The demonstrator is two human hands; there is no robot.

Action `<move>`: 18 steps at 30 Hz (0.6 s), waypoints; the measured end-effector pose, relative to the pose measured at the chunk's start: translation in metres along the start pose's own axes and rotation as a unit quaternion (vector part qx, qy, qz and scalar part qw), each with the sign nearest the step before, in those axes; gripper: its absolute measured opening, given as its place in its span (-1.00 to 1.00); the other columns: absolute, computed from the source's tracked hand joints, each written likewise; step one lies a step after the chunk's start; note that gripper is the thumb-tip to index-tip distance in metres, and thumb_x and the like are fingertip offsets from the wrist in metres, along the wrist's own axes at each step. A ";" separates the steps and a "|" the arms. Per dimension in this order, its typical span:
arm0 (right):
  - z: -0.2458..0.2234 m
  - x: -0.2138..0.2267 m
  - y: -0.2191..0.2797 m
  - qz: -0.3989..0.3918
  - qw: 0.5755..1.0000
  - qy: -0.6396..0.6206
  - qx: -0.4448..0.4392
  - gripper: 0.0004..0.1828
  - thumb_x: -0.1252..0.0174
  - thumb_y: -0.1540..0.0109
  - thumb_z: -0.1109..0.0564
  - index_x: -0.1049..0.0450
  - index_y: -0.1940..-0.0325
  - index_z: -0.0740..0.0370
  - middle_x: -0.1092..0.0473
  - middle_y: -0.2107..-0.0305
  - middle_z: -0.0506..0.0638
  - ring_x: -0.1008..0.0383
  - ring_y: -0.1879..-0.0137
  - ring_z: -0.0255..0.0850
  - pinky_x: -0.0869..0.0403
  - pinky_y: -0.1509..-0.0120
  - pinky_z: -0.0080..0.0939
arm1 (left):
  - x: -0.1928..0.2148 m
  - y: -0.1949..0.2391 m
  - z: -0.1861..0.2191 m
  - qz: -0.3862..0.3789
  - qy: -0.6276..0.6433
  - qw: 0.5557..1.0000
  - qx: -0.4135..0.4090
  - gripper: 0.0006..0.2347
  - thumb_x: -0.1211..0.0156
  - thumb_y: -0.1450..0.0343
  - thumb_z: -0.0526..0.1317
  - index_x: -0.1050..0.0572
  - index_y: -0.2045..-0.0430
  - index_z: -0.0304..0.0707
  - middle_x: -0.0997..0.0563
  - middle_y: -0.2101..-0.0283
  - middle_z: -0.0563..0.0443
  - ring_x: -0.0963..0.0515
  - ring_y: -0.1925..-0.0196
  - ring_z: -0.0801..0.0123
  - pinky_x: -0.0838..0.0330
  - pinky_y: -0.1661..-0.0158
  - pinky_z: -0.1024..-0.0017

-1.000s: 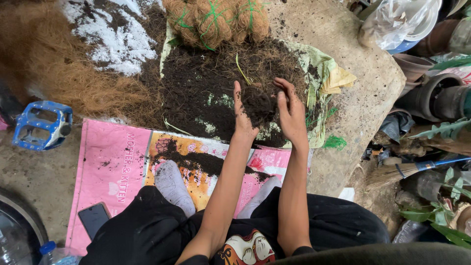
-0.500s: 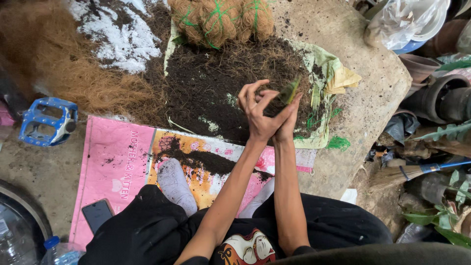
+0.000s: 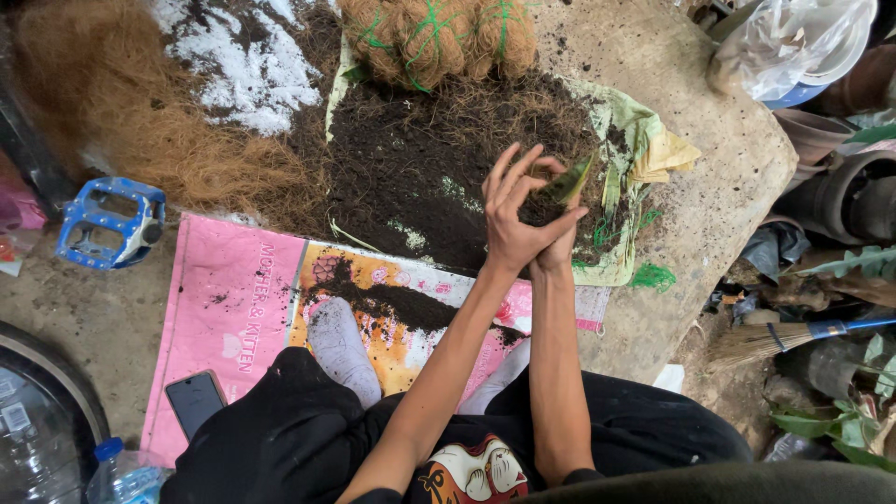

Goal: The person sits on the floor and repeatedly wraps small plant cuttings with soil using both hands. They pick up soil, form a ball around each cutting, and place the wrapped units back onto a pile on a pink sack.

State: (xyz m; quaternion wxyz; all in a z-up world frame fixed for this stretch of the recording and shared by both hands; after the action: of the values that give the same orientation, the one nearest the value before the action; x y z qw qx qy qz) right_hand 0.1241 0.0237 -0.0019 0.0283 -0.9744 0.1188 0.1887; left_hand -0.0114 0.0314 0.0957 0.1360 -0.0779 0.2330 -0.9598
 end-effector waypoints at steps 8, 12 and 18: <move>-0.043 -0.051 0.002 0.077 0.997 0.010 -0.013 -0.15 0.28 -0.34 -0.54 0.10 -0.59 -0.11 -0.15 -0.39 0.25 -0.35 -0.23 0.04 -0.48 -0.25 0.09 | -0.017 0.016 -0.043 -0.003 0.145 0.978 0.150 -0.77 -0.41 -0.29 -0.16 -0.48 0.38 -0.23 -0.59 0.43 0.08 -0.60 0.52 0.48 -0.59 0.48 0.41; -0.041 -0.072 0.006 0.056 0.998 -0.016 -0.017 -0.13 0.21 -0.37 -0.52 0.12 -0.64 -0.11 -0.15 -0.41 0.29 -0.26 -0.49 0.01 -0.32 -0.60 0.08 | -0.009 0.013 -0.067 0.002 0.233 0.935 0.267 -0.84 -0.33 -0.33 -0.25 -0.44 0.38 -0.22 -0.52 0.44 0.11 -0.49 0.56 0.52 -0.49 0.53 0.45; -0.028 -0.085 0.011 -0.010 0.997 -0.001 -0.073 -0.30 0.13 -0.40 -0.38 0.01 -0.51 -0.07 -0.22 -0.28 0.21 -0.34 -0.33 0.04 -0.41 -0.38 0.12 | 0.003 0.003 -0.092 0.087 0.405 0.846 0.336 -0.87 -0.30 -0.35 -0.33 -0.46 0.34 -0.25 -0.54 0.39 0.08 -0.54 0.47 0.46 -0.54 0.43 0.48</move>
State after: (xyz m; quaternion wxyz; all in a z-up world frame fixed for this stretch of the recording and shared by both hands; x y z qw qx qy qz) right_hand 0.0553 0.0284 0.0557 -0.0405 -0.9748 0.0945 0.1977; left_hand -0.0328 0.0673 0.0131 0.1308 0.3891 -0.0639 -0.9096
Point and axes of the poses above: each hand's wrist, its own y-axis away from the middle knuckle, its own x-axis out of the back of the hand, z = x × y, the point moved 6 cm from there along -y, towards the middle knuckle
